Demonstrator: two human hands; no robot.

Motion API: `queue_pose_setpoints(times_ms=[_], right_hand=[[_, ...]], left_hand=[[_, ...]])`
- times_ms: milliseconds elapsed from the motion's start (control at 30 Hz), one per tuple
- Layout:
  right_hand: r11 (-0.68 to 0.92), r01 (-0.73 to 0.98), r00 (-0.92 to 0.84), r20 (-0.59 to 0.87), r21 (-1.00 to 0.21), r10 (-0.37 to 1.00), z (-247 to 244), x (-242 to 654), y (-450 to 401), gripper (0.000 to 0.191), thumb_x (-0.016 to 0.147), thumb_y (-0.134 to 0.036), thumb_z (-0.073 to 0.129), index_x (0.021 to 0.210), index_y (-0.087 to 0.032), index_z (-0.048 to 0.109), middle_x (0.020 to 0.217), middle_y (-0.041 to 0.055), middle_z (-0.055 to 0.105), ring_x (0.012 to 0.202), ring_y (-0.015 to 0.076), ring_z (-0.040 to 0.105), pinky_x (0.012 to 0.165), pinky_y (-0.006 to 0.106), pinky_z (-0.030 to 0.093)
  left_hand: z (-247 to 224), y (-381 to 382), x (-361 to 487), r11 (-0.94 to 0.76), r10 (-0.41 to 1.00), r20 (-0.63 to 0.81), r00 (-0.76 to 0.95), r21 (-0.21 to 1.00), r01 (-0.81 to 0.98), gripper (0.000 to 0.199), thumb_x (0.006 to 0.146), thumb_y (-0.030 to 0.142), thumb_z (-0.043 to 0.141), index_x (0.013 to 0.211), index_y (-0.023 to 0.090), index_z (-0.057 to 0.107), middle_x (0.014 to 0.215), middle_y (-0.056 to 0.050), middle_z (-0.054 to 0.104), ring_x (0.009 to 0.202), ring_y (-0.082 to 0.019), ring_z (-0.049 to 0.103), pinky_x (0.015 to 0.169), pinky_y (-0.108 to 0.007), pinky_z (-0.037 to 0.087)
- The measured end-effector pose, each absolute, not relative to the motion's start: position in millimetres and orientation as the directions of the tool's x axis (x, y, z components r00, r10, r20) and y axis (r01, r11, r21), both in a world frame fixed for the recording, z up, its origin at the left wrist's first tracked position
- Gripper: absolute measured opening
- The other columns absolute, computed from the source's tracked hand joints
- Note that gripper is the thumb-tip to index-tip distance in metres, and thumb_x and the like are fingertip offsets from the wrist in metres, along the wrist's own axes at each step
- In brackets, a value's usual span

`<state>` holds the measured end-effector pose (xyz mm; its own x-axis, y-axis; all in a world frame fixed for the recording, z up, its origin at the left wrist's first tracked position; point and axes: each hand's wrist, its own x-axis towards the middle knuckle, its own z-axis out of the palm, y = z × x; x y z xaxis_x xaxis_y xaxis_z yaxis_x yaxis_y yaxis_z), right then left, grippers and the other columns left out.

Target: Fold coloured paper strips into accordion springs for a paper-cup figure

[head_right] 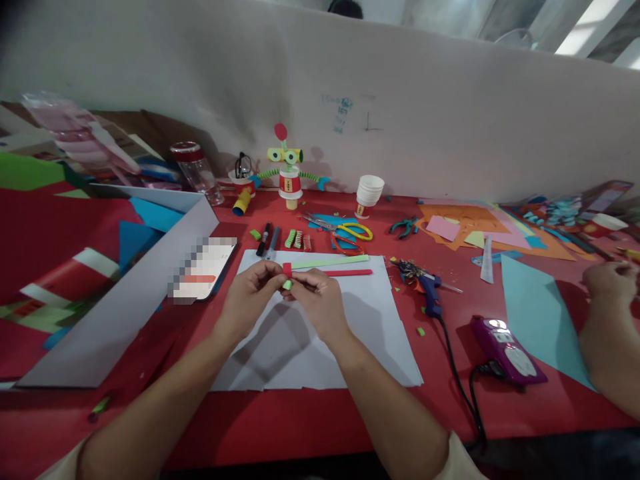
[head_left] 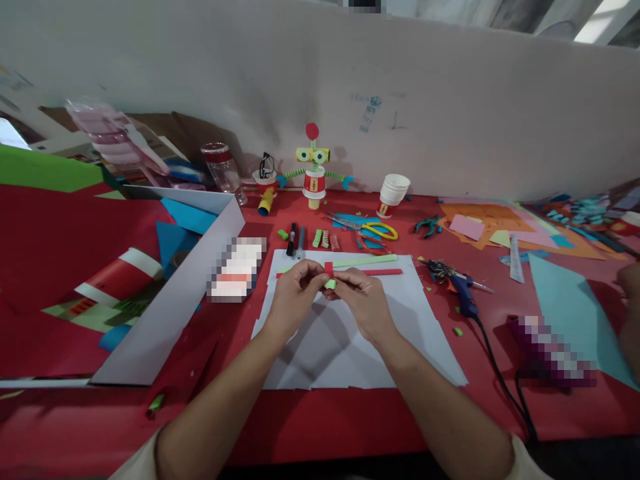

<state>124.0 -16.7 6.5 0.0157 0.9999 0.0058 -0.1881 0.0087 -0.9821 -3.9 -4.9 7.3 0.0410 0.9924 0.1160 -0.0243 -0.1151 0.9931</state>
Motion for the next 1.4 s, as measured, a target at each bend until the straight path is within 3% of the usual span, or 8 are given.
queue_pose_setpoints(times_ms=[367,600,700,1000,1200,1400], right_hand=[[0.058,-0.201,-0.065,0.073,-0.978,0.995,5,126,-18,0.019,0.071,-0.025,0.068,0.088,-0.025,0.075,0.083,0.0004,0.06,0.076,0.0147,0.063,0.077,0.031,0.054],[-0.022,-0.269,0.084,-0.046,-0.963,0.995,4,120,-16,0.018,0.068,-0.032,0.072,0.081,-0.019,0.068,0.068,-0.0012,0.067,0.062,0.0156,0.066,0.07,0.034,0.056],[-0.018,-0.258,0.081,-0.04,-0.966,0.996,6,120,-16,0.017,0.067,-0.032,0.073,0.073,-0.019,0.062,0.065,-0.0022,0.066,0.063,0.0166,0.067,0.069,0.033,0.057],[0.003,-0.192,0.014,0.0,-0.981,1.0,3,124,-16,0.018,0.073,-0.036,0.068,0.073,-0.021,0.059,0.067,-0.0015,0.067,0.067,0.0175,0.068,0.073,0.036,0.057],[-0.008,-0.18,0.034,-0.015,-0.984,0.999,4,125,-15,0.02,0.071,-0.036,0.07,0.071,-0.02,0.058,0.064,-0.0023,0.066,0.064,0.0162,0.068,0.071,0.035,0.057],[-0.041,-0.152,-0.007,-0.041,-0.988,0.999,8,125,-16,0.021,0.07,-0.036,0.07,0.07,-0.018,0.059,0.063,-0.001,0.066,0.061,0.0159,0.067,0.066,0.032,0.057]], left_hand=[[9,-8,-2,-0.142,0.99,0.141,0.012,0.989,0.036,0.014,0.078,0.033,0.061,0.075,0.019,0.058,0.068,0.002,0.057,0.063,-0.013,0.053,0.062,-0.025,0.042],[4,-5,1,-0.052,0.999,0.053,0.006,0.989,-0.138,0.015,0.077,0.033,0.062,0.076,0.018,0.058,0.071,0.002,0.056,0.068,-0.012,0.052,0.066,-0.025,0.043],[1,-4,1,-0.03,1.0,0.029,-0.008,0.983,-0.18,0.015,0.075,0.033,0.064,0.074,0.019,0.058,0.07,0.002,0.056,0.068,-0.012,0.052,0.066,-0.025,0.043],[-1,-3,-1,0.031,0.999,-0.027,0.02,0.964,-0.265,0.017,0.074,0.033,0.066,0.072,0.018,0.06,0.067,0.002,0.056,0.065,-0.012,0.052,0.065,-0.025,0.042],[6,-2,-6,0.136,0.989,-0.111,0.095,0.934,-0.331,0.018,0.07,0.033,0.07,0.068,0.017,0.062,0.063,0.003,0.056,0.063,-0.01,0.052,0.067,-0.026,0.044],[12,1,-15,0.258,0.943,-0.175,0.282,0.923,-0.287,0.017,0.067,0.03,0.074,0.074,0.016,0.069,0.072,-0.002,0.063,0.068,-0.012,0.057,0.067,-0.025,0.045]])
